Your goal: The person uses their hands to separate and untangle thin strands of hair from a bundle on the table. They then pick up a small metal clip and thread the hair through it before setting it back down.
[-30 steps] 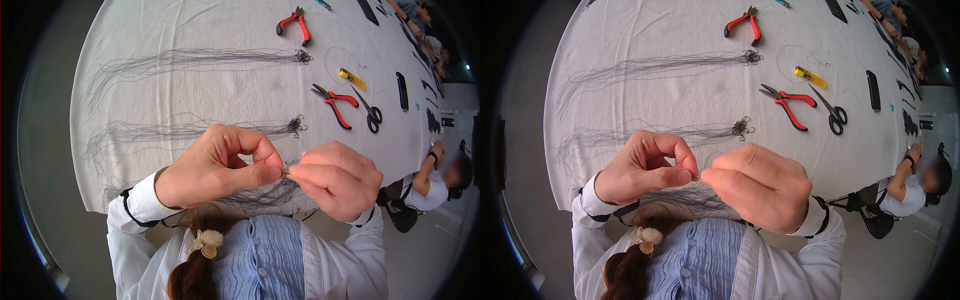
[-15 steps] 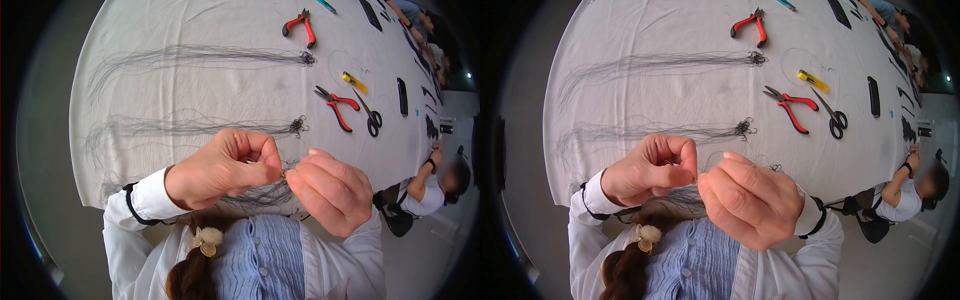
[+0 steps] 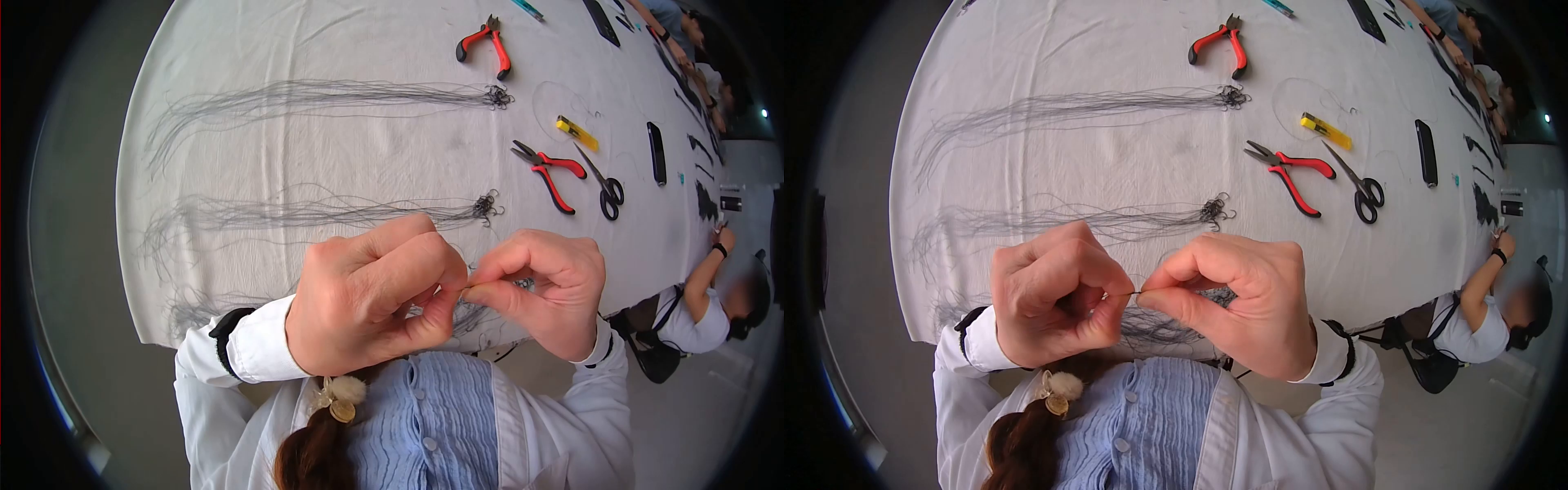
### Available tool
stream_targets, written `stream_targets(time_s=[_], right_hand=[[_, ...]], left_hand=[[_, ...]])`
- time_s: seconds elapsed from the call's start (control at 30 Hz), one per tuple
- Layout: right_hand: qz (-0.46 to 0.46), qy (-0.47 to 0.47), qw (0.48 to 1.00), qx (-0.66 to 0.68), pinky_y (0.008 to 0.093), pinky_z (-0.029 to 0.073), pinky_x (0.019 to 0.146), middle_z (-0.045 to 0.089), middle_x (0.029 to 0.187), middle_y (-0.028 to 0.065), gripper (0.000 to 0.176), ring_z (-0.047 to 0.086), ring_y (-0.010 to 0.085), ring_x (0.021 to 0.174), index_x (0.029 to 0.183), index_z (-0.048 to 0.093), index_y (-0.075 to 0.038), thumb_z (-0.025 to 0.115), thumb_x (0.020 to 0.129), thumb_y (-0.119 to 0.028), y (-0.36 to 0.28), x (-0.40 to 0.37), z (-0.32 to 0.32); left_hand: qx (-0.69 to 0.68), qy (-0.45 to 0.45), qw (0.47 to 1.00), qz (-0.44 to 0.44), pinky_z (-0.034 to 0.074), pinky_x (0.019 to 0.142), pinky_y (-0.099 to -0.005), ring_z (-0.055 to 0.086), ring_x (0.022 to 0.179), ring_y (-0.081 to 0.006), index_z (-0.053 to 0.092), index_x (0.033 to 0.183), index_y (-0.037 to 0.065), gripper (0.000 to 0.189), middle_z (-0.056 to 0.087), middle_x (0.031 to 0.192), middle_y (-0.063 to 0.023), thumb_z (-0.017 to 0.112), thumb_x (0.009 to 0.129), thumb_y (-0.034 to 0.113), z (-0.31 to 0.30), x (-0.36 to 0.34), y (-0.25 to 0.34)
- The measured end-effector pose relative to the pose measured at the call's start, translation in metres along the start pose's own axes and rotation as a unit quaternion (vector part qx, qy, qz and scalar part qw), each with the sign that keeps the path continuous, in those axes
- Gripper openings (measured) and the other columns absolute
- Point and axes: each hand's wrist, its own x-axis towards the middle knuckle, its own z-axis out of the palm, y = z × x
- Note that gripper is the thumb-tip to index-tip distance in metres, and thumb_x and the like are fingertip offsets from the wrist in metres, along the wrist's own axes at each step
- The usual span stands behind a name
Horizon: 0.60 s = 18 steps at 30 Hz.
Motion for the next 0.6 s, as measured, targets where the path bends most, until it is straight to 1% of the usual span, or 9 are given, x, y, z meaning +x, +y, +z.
stream_targets(time_s=[0.03,0.07,0.1,0.13,0.2,0.3,0.4,0.47,0.6], right_hand=[[0.0,0.003,1.0,0.001,0.023,0.048,0.052,0.063,0.072,0.0092,0.012,0.061,0.0114,0.062,0.078,0.062,0.003,0.072,0.073,0.001,0.001,0.0,-0.002],[0.114,-0.032,0.981,0.154,0.0225,0.049,0.055,0.063,0.074,0.0077,0.011,0.06,0.01,0.064,0.081,0.062,0.003,0.071,0.076,-0.002,0.001,0.0,-0.004],[0.223,-0.065,0.924,0.302,0.0219,0.05,0.058,0.064,0.075,0.0062,0.012,0.06,0.0087,0.066,0.084,0.063,0.004,0.07,0.079,-0.005,0.002,0.001,-0.006],[0.222,-0.062,0.924,0.304,0.0219,0.05,0.058,0.064,0.075,0.0062,0.012,0.06,0.0087,0.066,0.084,0.063,0.004,0.07,0.079,-0.005,0.003,0.002,-0.008],[0.285,-0.13,0.861,0.4,0.0215,0.05,0.061,0.063,0.076,0.0053,0.015,0.059,0.009,0.065,0.086,0.063,0.004,0.068,0.082,-0.009,0.006,0.006,-0.011],[0.313,-0.162,0.825,0.442,0.0212,0.049,0.06,0.063,0.075,0.0054,0.017,0.059,0.0093,0.064,0.087,0.063,0.004,0.068,0.082,-0.012,0.01,0.008,-0.012],[0.312,-0.136,0.835,0.432,0.0209,0.048,0.059,0.063,0.075,0.0058,0.017,0.058,0.0092,0.064,0.087,0.063,0.004,0.069,0.082,-0.011,0.009,0.006,-0.013],[0.287,-0.115,0.854,0.419,0.0207,0.048,0.06,0.063,0.076,0.006,0.016,0.058,0.0089,0.064,0.086,0.063,0.004,0.069,0.081,-0.01,0.007,0.005,-0.012],[0.225,-0.068,0.907,0.35,0.0199,0.048,0.06,0.064,0.076,0.0062,0.012,0.059,0.008,0.065,0.085,0.063,0.004,0.069,0.08,-0.006,0.006,0.003,-0.013]], left_hand=[[0.028,0.005,0.999,0.026,0.035,0.043,-0.0199,0.045,0.047,-0.0073,0.059,0.074,0.005,0.013,0.053,0.066,-0.0005,0.067,0.067,-0.003,0.001,0.0,-0.002],[0.056,0.011,0.997,0.053,0.037,0.042,-0.0203,0.046,0.047,-0.0077,0.06,0.074,0.006,0.014,0.053,0.066,-0.0004,0.067,0.067,-0.003,0.001,0.0,-0.003],[0.056,0.008,0.997,0.054,0.037,0.042,-0.0203,0.046,0.047,-0.0077,0.06,0.074,0.006,0.014,0.053,0.066,-0.0004,0.067,0.067,-0.003,0.001,0.0,-0.002],[0.081,0.005,0.994,0.072,0.038,0.041,-0.0206,0.049,0.047,-0.0083,0.06,0.074,0.006,0.014,0.054,0.066,-0.0008,0.067,0.066,-0.003,0.001,0.0,-0.001],[0.106,0.001,0.99,0.093,0.04,0.041,-0.021,0.051,0.048,-0.0089,0.061,0.075,0.006,0.015,0.054,0.066,-0.0012,0.068,0.066,-0.004,0.001,0.0,-0.003],[0.125,0.005,0.981,0.148,0.042,0.041,-0.021,0.054,0.05,-0.01,0.061,0.076,0.006,0.016,0.054,0.066,-0.0017,0.069,0.065,-0.004,0.0,0.001,-0.01],[0.11,-0.01,0.982,0.154,0.04,0.041,-0.021,0.052,0.049,-0.0094,0.062,0.076,0.005,0.014,0.055,0.067,-0.0014,0.069,0.067,-0.003,-0.002,0.006,-0.01],[-0.004,-0.008,0.998,0.059,0.035,0.042,-0.0212,0.047,0.047,-0.0078,0.063,0.077,0.005,0.012,0.055,0.066,-0.0003,0.069,0.069,-0.002,0.0,0.009,-0.009],[-0.052,-0.042,0.998,-0.017,0.029,0.044,-0.0208,0.039,0.047,-0.0057,0.064,0.077,0.004,0.01,0.051,0.062,0.0004,0.07,0.07,-0.001,-0.009,0.01,-0.003]])
